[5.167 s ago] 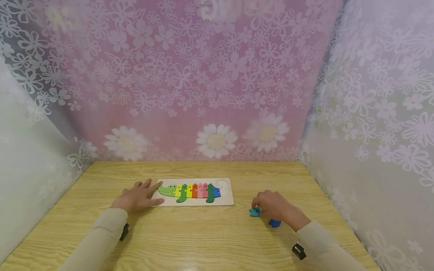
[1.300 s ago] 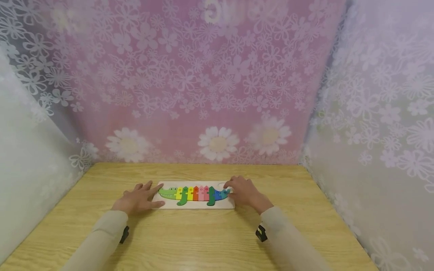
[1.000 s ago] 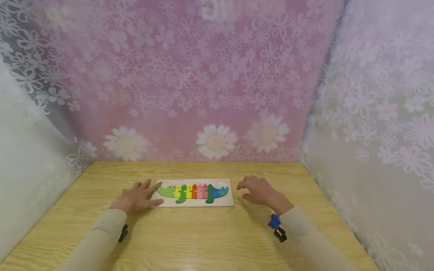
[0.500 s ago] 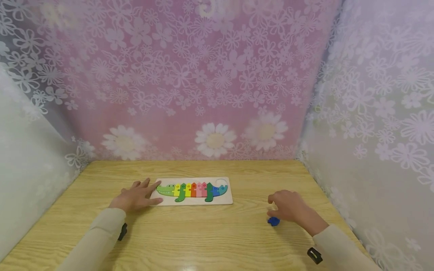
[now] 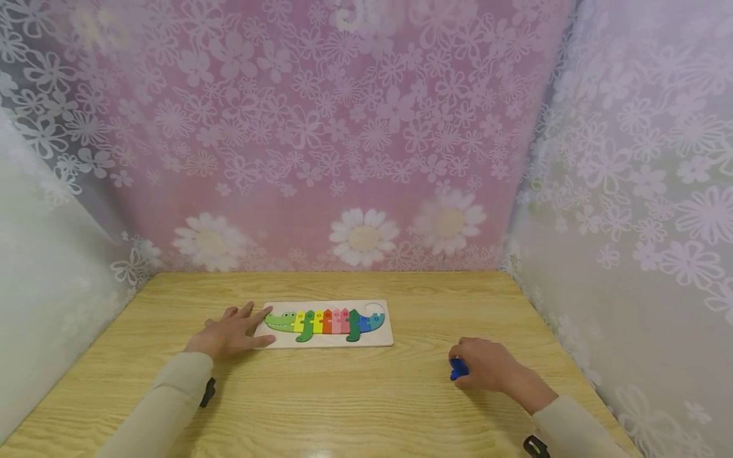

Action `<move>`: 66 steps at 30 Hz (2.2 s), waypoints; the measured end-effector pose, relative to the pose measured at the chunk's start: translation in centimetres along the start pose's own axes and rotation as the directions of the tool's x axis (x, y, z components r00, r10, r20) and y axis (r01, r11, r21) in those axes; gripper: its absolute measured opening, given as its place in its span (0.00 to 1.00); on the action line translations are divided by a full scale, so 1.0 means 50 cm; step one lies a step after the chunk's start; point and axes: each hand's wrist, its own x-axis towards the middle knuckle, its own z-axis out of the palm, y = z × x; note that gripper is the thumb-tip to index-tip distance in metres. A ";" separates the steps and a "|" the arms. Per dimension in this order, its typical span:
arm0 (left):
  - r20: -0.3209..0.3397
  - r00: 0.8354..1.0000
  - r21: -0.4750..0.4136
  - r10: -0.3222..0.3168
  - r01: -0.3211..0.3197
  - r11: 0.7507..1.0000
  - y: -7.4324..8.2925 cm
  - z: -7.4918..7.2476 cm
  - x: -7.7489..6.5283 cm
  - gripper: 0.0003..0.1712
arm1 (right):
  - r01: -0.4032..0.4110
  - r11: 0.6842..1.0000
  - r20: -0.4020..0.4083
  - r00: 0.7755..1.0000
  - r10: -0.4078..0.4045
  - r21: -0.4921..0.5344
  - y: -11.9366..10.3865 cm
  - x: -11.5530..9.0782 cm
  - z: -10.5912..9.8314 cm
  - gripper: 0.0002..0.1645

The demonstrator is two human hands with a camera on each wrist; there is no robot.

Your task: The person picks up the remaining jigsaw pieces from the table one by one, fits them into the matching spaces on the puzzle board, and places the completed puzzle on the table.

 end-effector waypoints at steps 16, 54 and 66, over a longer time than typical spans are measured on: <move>0.006 1.000 -0.005 -0.004 0.004 1.000 -0.003 0.001 0.003 0.54 | 0.152 0.981 -0.168 0.971 -0.171 -0.122 -0.027 0.142 -0.043 0.27; 0.006 1.000 -0.017 0.001 -0.001 1.000 0.003 -0.009 -0.004 0.54 | 0.148 0.986 -0.091 0.984 -0.155 -0.079 -0.101 0.389 -0.008 0.21; 0.000 1.000 -0.023 -0.008 0.008 1.000 0.000 -0.003 -0.002 0.54 | 0.185 0.982 -0.080 0.979 -0.186 -0.029 -0.096 0.389 0.000 0.22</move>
